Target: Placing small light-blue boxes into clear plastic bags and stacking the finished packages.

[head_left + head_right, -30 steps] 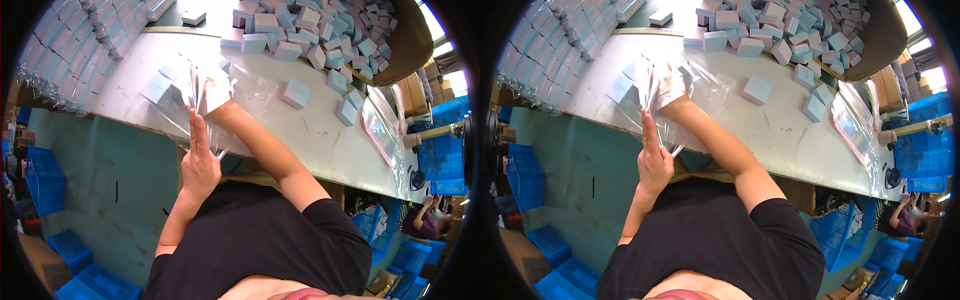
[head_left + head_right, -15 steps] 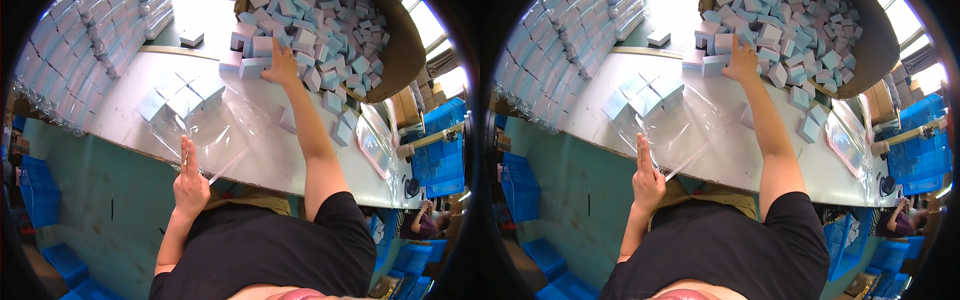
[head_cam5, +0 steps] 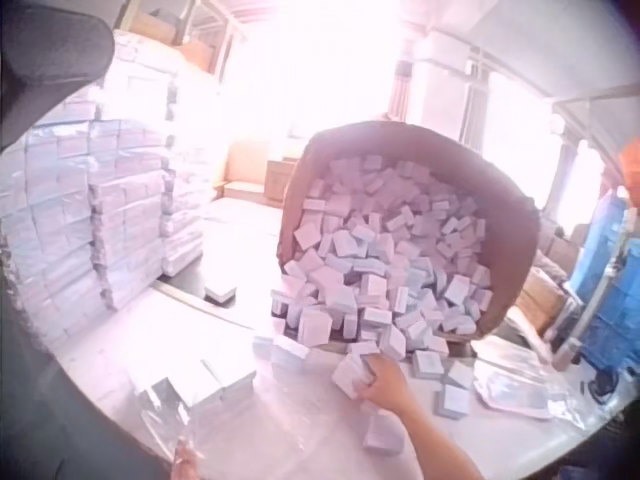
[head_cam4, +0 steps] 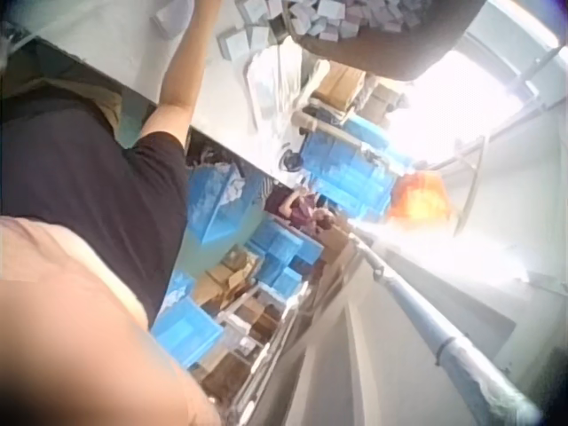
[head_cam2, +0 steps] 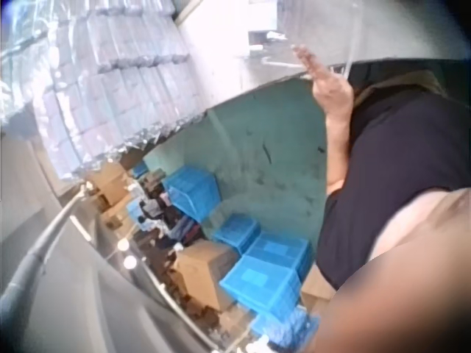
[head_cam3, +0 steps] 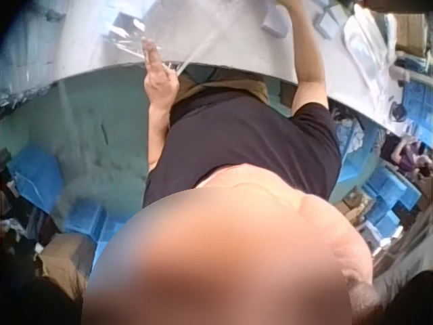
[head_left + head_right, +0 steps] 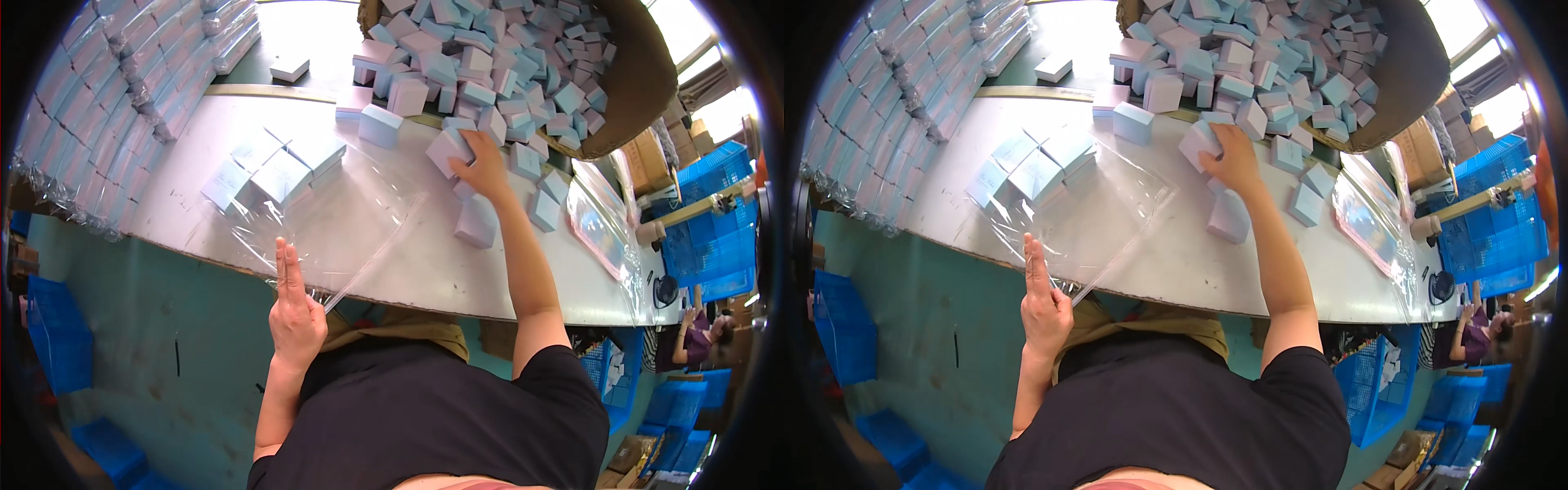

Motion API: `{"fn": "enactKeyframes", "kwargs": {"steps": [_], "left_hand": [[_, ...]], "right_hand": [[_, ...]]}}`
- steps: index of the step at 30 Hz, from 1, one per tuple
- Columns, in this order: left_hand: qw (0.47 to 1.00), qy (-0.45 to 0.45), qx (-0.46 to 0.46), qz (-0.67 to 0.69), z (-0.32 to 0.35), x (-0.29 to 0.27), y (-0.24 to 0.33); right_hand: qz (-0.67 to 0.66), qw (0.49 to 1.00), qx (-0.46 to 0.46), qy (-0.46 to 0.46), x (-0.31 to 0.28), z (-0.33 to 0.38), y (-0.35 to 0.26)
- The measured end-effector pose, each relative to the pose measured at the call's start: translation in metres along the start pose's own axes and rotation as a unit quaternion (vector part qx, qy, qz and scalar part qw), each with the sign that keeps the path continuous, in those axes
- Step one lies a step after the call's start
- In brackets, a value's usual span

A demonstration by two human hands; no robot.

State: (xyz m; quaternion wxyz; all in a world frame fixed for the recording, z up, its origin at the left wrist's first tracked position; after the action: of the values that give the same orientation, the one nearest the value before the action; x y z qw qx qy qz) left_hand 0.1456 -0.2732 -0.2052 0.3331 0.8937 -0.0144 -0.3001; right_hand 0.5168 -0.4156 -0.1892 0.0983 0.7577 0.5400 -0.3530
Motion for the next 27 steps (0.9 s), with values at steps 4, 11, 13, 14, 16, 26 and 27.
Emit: {"fn": "enactKeyframes", "kwargs": {"steps": [4,11,13,14,16,26,27], "left_hand": [[1.0,0.007,-0.006,0.008,0.0,-0.001,0.001],[1.0,0.015,-0.016,-0.002,0.003,-0.007,-0.003],[0.999,0.012,-0.049,0.017,0.005,-0.01,-0.009],[0.999,0.012,-0.052,0.013,0.007,-0.011,-0.011],[0.999,0.023,-0.032,0.011,0.008,-0.013,-0.008],[0.999,0.009,-0.032,0.0,0.008,-0.007,-0.011],[0.999,0.023,-0.029,0.0,0.008,-0.01,-0.008]], "right_hand": [[-0.01,0.994,0.112,-0.007,-0.029,0.0,0.015],[-0.002,0.995,-0.008,-0.095,-0.011,0.044,-0.044],[0.051,0.999,-0.018,-0.008,-0.043,0.027,-0.056],[0.108,0.99,-0.032,0.082,-0.068,0.019,-0.06],[0.09,0.99,0.1,0.043,-0.068,0.044,-0.009],[0.0,0.99,0.14,-0.026,-0.03,0.059,0.045],[-0.001,0.991,0.134,-0.025,-0.023,0.051,0.048]]}}
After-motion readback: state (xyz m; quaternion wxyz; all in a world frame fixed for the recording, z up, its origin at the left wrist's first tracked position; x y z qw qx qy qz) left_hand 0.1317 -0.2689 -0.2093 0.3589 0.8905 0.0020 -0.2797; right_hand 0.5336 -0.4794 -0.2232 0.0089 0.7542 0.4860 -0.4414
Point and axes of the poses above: each hand's wrist, its own z-axis away from the middle knuckle, its own x-axis out of the palm, y = z × x, the point moved 10 cm from there along -z, towards the middle knuckle, and after that the axes turned 15 degrees about y, right-handed, at the moved point
